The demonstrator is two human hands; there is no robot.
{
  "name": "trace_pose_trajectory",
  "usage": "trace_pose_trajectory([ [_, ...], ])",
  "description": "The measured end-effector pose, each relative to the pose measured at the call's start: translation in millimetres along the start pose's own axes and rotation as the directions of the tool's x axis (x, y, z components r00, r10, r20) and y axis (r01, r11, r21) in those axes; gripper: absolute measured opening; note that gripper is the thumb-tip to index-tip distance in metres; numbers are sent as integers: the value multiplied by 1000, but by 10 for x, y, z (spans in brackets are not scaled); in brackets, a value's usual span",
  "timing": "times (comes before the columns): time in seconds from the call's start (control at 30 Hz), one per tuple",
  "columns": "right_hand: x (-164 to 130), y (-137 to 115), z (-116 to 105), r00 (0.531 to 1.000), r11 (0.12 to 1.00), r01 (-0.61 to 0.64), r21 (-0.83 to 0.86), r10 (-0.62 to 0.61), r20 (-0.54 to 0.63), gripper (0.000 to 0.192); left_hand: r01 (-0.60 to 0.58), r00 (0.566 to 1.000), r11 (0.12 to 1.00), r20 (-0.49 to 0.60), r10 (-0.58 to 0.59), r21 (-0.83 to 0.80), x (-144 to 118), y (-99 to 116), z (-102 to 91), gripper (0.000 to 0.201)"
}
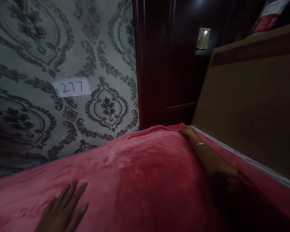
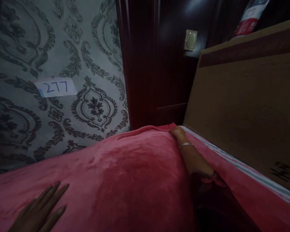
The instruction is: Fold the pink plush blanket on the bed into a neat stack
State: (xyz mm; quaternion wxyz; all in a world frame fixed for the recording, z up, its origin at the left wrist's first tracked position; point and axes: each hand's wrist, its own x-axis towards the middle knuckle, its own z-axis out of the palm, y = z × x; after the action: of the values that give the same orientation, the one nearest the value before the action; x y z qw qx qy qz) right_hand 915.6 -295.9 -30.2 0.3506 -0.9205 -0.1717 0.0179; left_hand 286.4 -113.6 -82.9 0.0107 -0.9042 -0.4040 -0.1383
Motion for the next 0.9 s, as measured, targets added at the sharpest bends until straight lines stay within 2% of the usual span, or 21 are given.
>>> trace_pose_trajectory([
  [0.07,78,-34,44,997,986,-73,148,67,50,17,1,1000,1000,-12,-1,-6,-6,-15,12,68],
  [0.13,155,-94,78,992,937,-117,330,98,75,11,-7,1000,1000,-31,6,-12,-8,-33,25,68],
  [0.27,332,-229,57,998,767,-62,639,58,28,11,-25,998,999,-54,23,-34,-17,-74,54,68],
  [0.37,448,-290,20,999,658,-9,753,40,-23,11,-29,998,998,-64,26,-47,-35,-103,76,67],
  [0.47,474,-307,83,999,620,13,785,30,-40,11,-31,998,999,-49,28,-45,-54,-112,76,69],
  [0.6,353,-286,269,999,662,49,748,-35,-34,23,-32,999,999,-45,31,-11,-67,-71,36,69],
  [0.7,236,-214,259,995,751,99,653,-80,-58,39,-37,998,999,-48,38,16,-63,-57,27,69],
  [0.8,131,-9,9,988,868,140,476,-90,-127,43,-67,995,997,-71,69,33,-46,-117,94,67],
  [0.9,-19,336,-390,984,964,102,245,-62,-169,38,-106,986,993,-122,112,57,3,-224,226,65],
])
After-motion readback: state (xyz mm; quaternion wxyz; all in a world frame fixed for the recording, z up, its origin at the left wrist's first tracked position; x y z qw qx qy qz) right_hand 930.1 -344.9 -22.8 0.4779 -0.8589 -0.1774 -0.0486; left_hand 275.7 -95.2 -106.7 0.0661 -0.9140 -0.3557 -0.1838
